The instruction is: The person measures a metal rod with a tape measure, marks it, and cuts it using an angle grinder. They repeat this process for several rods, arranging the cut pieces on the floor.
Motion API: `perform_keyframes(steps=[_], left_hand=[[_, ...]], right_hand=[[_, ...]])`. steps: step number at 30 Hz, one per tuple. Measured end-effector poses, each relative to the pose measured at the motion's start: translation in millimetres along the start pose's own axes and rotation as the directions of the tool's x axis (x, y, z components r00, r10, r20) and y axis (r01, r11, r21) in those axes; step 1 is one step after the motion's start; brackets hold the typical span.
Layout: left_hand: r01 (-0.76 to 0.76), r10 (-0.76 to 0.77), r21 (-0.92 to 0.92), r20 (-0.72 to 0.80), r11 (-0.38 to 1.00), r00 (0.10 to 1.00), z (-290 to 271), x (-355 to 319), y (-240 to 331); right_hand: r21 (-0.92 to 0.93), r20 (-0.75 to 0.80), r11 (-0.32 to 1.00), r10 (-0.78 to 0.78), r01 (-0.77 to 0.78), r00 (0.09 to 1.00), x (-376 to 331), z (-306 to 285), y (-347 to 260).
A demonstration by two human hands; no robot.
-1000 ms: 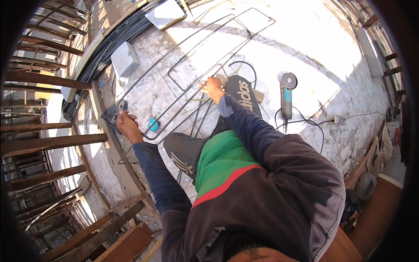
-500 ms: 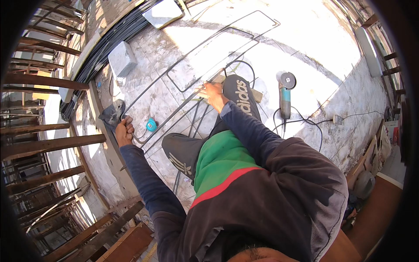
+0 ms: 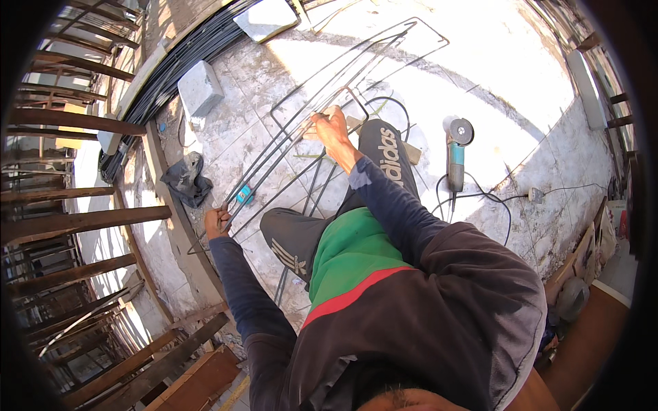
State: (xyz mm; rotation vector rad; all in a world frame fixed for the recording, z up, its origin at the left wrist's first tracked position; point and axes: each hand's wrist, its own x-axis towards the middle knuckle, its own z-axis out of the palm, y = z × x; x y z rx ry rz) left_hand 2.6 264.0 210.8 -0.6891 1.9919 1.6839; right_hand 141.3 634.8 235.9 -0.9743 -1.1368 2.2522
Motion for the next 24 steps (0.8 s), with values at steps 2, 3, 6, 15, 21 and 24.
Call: perform_keyframes(steps=[2, 3, 6, 15, 21, 24], left_hand=[[0.103, -0.073, -0.441, 0.084, 0.892, 0.994, -6.0, 5.0, -6.8], [0.017, 0.003, -0.446, 0.044, 0.895, 0.999, -8.9, 3.1, -7.3], [-0.21, 0.217, -0.461, -0.04, 0.862, 0.975, -6.5, -3.1, -3.4], [-0.473, 0.502, -0.473, -0.073, 0.743, 0.862, -9.4, -47.3, 26.9], [-0.538, 0.567, -0.443, -0.079, 0.717, 0.82, -13.9, -57.6, 11.3], [-0.622, 0.624, -0.362, -0.13, 0.694, 0.771, -15.6, -70.4, 18.7]], right_hand=[[0.035, -0.018, 0.999, -0.008, 0.009, 1.0, -2.7, -1.6, 4.0], [0.023, -0.045, 1.0, 0.008, -0.007, 0.999, -0.6, -0.3, 7.4], [-0.006, 0.034, 0.998, 0.061, -0.06, 0.998, 2.8, -13.1, 13.6], [0.063, 0.196, 0.991, 0.104, -0.118, 0.975, -3.0, -16.7, 19.6], [0.04, 0.175, 0.971, 0.226, -0.236, 0.958, -11.6, -35.0, 41.9], [-0.015, 0.21, 0.967, 0.252, -0.254, 0.945, -11.7, -38.1, 49.0]])
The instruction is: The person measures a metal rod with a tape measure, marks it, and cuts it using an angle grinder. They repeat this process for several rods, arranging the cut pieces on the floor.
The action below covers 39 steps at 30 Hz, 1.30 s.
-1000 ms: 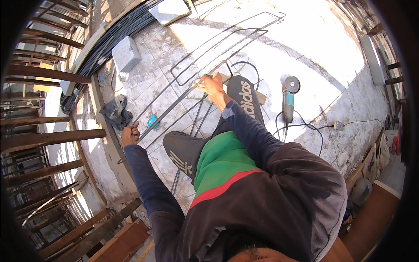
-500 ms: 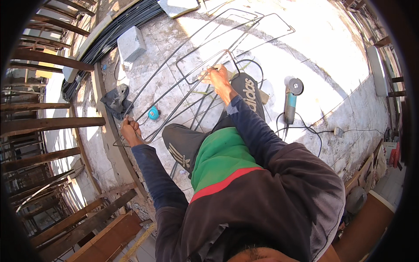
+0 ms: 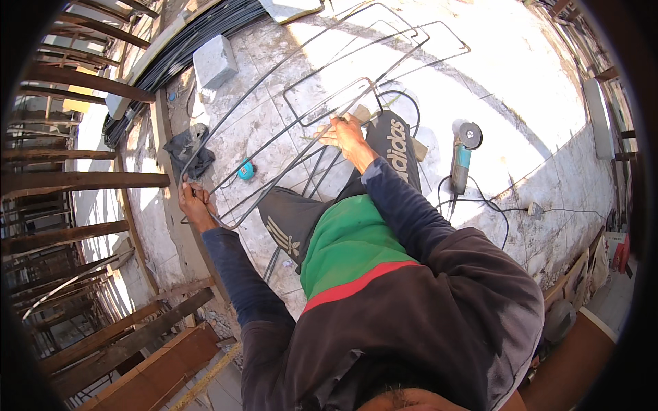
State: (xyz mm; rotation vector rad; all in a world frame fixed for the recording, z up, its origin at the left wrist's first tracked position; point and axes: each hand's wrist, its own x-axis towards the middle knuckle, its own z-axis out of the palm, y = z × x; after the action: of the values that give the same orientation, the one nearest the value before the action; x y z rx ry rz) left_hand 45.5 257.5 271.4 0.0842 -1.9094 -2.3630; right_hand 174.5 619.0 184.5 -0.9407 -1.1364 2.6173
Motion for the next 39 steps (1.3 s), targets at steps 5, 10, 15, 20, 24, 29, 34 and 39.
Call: perform_keyframes(steps=[5, 10, 15, 20, 24, 29, 34, 39], left_hand=[[-0.123, 0.12, 0.063, 0.046, 0.99, 0.992, 11.4, -8.5, 40.6], [-0.137, 0.136, -0.001, 0.13, 0.991, 0.982, 16.4, -8.6, 53.0], [-0.113, 0.1, 0.09, 0.134, 0.99, 0.986, 7.3, -9.6, 42.6], [-0.075, 0.052, 0.173, 0.136, 0.982, 0.989, -7.2, -15.3, 28.8], [0.056, -0.076, 0.239, 0.073, 0.969, 0.994, -5.8, -23.1, 33.7], [0.099, -0.105, 0.242, 0.012, 0.965, 0.994, -5.3, -26.3, 31.0], [0.078, -0.068, 0.229, -0.049, 0.97, 0.996, 0.3, -29.9, 28.4], [-0.089, 0.085, 0.209, 0.031, 0.974, 0.996, 21.2, -36.8, 60.1]], right_hand=[[0.008, 0.072, 1.0, 0.004, -0.004, 0.997, 7.7, -1.1, 17.2], [0.053, 0.097, 0.992, 0.109, -0.115, 0.989, 30.1, -15.7, 47.1], [-0.043, 0.094, 0.986, 0.163, -0.16, 0.982, 17.6, -15.5, 54.1], [-0.114, 0.02, 0.968, 0.227, -0.224, 0.974, 20.3, -18.2, 60.9], [-0.088, 0.003, 0.974, 0.211, -0.21, 0.977, 18.9, -19.0, 61.6], [-0.108, -0.035, 0.97, 0.214, -0.217, 0.976, 18.0, -18.1, 65.7], [-0.006, -0.04, 0.966, 0.257, -0.258, 0.966, 28.3, -26.4, 72.4], [0.13, -0.049, 0.982, 0.146, -0.138, 0.988, 31.7, -34.3, 55.5]])
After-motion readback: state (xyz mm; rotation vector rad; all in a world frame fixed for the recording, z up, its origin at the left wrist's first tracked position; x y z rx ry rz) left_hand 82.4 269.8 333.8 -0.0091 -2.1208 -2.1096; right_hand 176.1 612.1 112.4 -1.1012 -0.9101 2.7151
